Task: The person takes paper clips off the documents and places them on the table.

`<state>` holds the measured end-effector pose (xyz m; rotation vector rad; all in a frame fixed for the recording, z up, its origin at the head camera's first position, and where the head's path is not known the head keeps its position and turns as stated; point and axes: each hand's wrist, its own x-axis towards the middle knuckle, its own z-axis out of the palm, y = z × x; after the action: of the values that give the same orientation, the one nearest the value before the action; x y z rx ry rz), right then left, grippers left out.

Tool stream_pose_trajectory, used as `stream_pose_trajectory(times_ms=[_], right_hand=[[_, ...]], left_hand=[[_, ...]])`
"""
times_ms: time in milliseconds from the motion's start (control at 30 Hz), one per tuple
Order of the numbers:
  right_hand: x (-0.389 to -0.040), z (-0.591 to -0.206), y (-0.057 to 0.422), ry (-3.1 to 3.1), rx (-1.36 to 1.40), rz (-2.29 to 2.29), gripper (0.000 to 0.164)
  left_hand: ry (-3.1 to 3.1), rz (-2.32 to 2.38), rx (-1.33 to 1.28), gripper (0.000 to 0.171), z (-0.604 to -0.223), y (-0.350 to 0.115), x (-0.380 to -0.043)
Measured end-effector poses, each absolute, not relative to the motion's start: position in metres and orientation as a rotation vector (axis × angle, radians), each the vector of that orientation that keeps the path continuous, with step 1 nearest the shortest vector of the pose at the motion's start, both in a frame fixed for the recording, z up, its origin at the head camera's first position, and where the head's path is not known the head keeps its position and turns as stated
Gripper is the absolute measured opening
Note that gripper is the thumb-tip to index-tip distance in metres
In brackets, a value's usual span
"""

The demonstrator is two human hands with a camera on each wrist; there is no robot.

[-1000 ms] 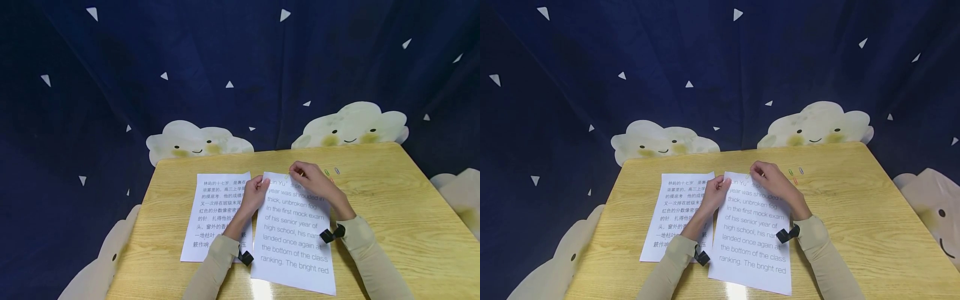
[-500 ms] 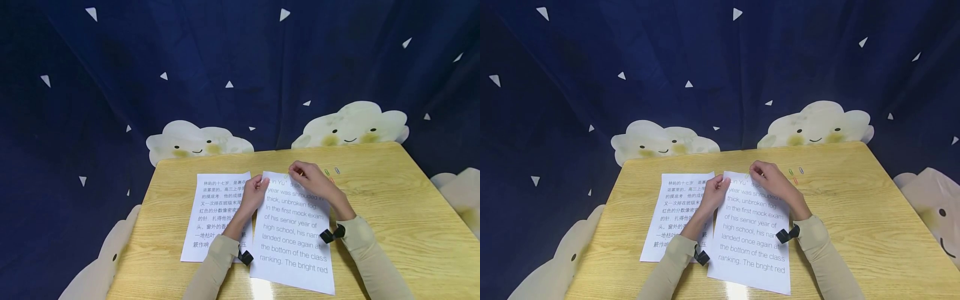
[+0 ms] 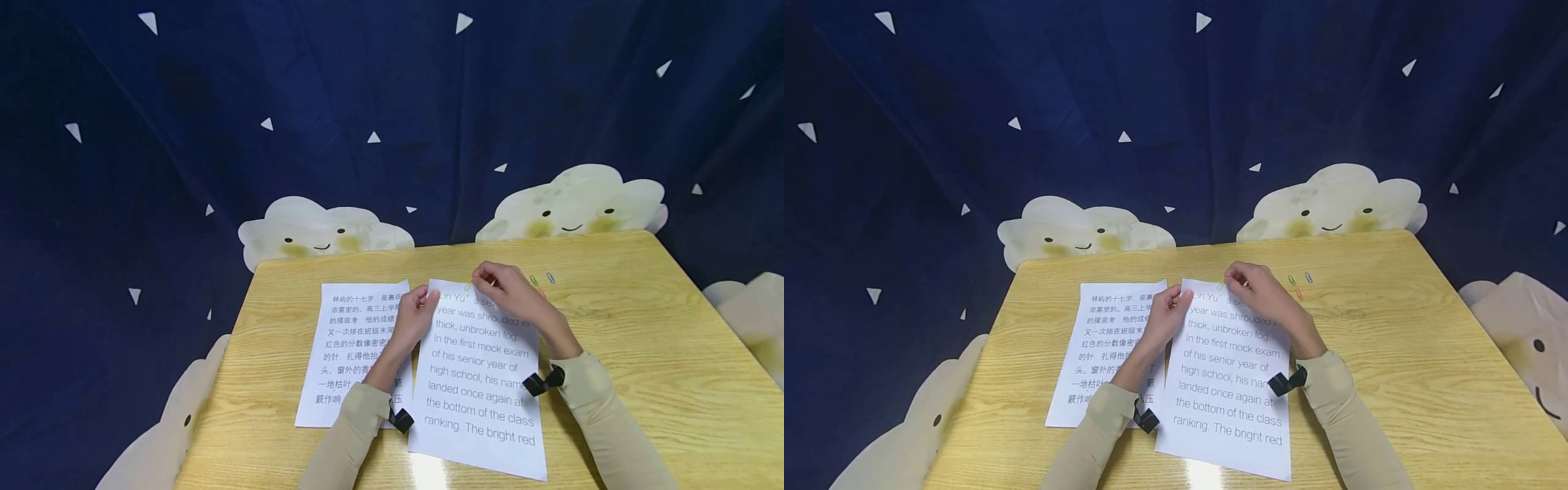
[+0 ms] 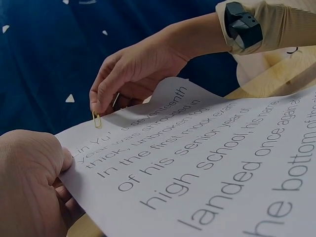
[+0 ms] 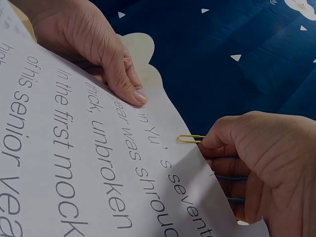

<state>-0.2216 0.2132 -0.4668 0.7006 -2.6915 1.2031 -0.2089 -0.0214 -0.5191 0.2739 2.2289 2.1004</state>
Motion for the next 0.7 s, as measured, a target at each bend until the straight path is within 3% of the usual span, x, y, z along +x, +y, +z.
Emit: stream_pose_trajectory(times_ms=[700], right_hand=[[-0.2231, -0.4665, 0.2197, -2.654, 0.704, 1.198, 0.009]], left_hand=[[2.204, 2.103, 0.257, 0.027, -0.5202, -0.0234, -0.2093]])
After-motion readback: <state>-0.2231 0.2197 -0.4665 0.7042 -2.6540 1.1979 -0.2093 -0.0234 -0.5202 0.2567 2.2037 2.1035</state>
